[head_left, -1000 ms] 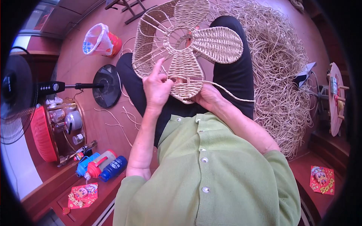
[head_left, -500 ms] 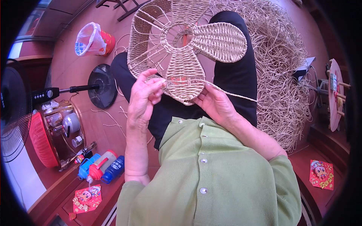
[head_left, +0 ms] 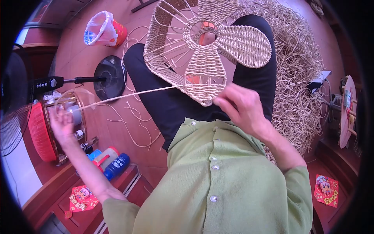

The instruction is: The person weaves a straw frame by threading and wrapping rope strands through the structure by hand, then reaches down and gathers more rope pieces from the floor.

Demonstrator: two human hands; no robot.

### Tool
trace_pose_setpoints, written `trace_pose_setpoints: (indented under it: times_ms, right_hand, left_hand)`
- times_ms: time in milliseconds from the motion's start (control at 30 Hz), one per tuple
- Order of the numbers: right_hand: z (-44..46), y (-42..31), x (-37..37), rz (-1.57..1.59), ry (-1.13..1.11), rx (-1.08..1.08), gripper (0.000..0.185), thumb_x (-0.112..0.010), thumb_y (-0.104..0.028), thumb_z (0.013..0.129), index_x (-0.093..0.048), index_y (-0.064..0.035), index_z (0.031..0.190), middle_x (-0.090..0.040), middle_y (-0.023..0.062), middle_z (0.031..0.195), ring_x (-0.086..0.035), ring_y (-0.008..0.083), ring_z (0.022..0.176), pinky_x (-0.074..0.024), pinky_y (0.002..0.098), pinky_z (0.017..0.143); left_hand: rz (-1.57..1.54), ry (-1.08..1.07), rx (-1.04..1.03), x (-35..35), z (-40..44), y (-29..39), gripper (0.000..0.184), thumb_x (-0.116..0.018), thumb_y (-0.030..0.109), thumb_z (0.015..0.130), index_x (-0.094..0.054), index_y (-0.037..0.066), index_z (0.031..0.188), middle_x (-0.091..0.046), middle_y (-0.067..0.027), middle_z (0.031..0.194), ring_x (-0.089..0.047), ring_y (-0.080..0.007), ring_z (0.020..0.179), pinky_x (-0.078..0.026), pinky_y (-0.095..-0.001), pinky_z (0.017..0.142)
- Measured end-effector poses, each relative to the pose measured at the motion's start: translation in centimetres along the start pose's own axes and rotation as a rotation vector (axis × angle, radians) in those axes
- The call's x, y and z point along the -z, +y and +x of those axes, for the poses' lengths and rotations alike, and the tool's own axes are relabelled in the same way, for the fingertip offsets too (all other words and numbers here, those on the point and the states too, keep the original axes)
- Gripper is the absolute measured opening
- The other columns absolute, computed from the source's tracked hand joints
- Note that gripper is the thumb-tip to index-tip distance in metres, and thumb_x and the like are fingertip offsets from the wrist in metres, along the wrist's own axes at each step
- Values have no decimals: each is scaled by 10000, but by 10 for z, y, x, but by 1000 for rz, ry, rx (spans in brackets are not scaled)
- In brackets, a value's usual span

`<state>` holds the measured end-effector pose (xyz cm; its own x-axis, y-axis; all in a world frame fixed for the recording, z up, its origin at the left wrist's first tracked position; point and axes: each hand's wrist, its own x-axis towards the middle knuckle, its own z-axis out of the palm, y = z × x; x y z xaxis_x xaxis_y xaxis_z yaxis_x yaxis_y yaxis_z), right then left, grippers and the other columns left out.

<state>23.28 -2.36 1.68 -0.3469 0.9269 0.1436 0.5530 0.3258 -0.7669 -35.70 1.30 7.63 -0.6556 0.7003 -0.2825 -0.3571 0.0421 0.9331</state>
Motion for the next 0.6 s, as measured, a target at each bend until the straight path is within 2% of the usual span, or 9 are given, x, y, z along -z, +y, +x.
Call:
trace_pose_setpoints:
  times_ms: [33, 100, 133, 200, 233, 300, 400, 433, 600]
  right_hand:
    - [14, 2, -14, 64, 37, 37, 188, -710, -201, 892, -637, -38, 834, -653, 120, 805, -670, 314, 710, -518, 431, 607]
    - [48, -8, -38, 57, -44, 113, 175, -698, -208, 906, -656, -38, 902, -681, 141, 850, -682, 330, 741, -530, 446, 636]
    - [62, -15, -46, -11, -162, 148, 179, -689, -213, 918, -671, -40, 961, -694, 150, 864, -686, 326, 751, -538, 440, 653]
    - [85, -9, -74, -8, -198, 212, 208, -655, -240, 944, -669, -32, 940, -671, 142, 777, -670, 315, 698, -532, 435, 646]
    - [90, -6, -82, -6, -216, 240, 228, -638, -253, 957, -667, -28, 929, -660, 138, 733, -662, 309, 671, -528, 433, 643]
    - [81, 1, -57, 122, -170, 41, 254, -605, -249, 976, -650, -16, 885, -605, 126, 653, -622, 274, 607, -512, 401, 611]
    - [51, 7, -15, 154, -105, -116, 282, -574, -240, 995, -647, -12, 846, -602, 125, 625, -612, 273, 571, -483, 408, 583]
    - [41, 5, -8, 142, -86, -148, 289, -567, -236, 1000, -649, -13, 837, -614, 128, 632, -617, 281, 569, -473, 420, 578]
    - [27, 9, -8, 440, -79, -428, 344, -541, -243, 1027, -624, 2, 801, -583, 37, 613, -578, 89, 494, -436, 276, 467]
  left_hand:
    - [56, 205, -185, -57, -40, 15, 287, -571, 360, 1021, -632, 81, 1002, -320, 64, 575, -231, -54, 466, -304, -240, 464]
    - [-61, 41, -304, -94, -65, 50, 360, -488, 361, 1058, -612, 31, 990, -278, 40, 565, -231, -91, 491, -298, -270, 518]
    - [-102, -572, -286, -67, -46, 78, 421, -419, 379, 1078, -597, 8, 990, -273, 28, 567, -231, -114, 515, -279, -283, 546]
    - [-145, -933, -357, -100, -75, 99, 529, -389, 468, 1062, -594, -20, 1071, -296, 1, 603, -251, -133, 564, -264, -305, 557]
    - [-114, -839, -519, -133, -113, 86, 585, -447, 515, 1027, -585, -36, 1168, -441, -37, 704, -370, -135, 632, -347, -319, 600]
    - [148, -635, -733, -175, -170, 34, 512, -436, 217, 991, -422, -75, 1412, -573, -249, 1290, -654, -288, 1017, -500, -407, 902]
    - [974, -750, -814, -186, -163, -72, 363, -641, 124, 911, -622, 9, 1255, -595, -135, 1348, -571, -253, 1255, -451, -351, 1034]
    - [962, -830, -586, -204, -185, -101, 256, -661, 22, 870, -709, 42, 1120, -665, -80, 1214, -588, -195, 1204, -464, -324, 1003]
    - [996, -845, -848, -209, -199, -219, 120, -767, 143, 808, -782, 124, 925, -754, 5, 913, -549, -236, 1191, -355, -394, 1056]
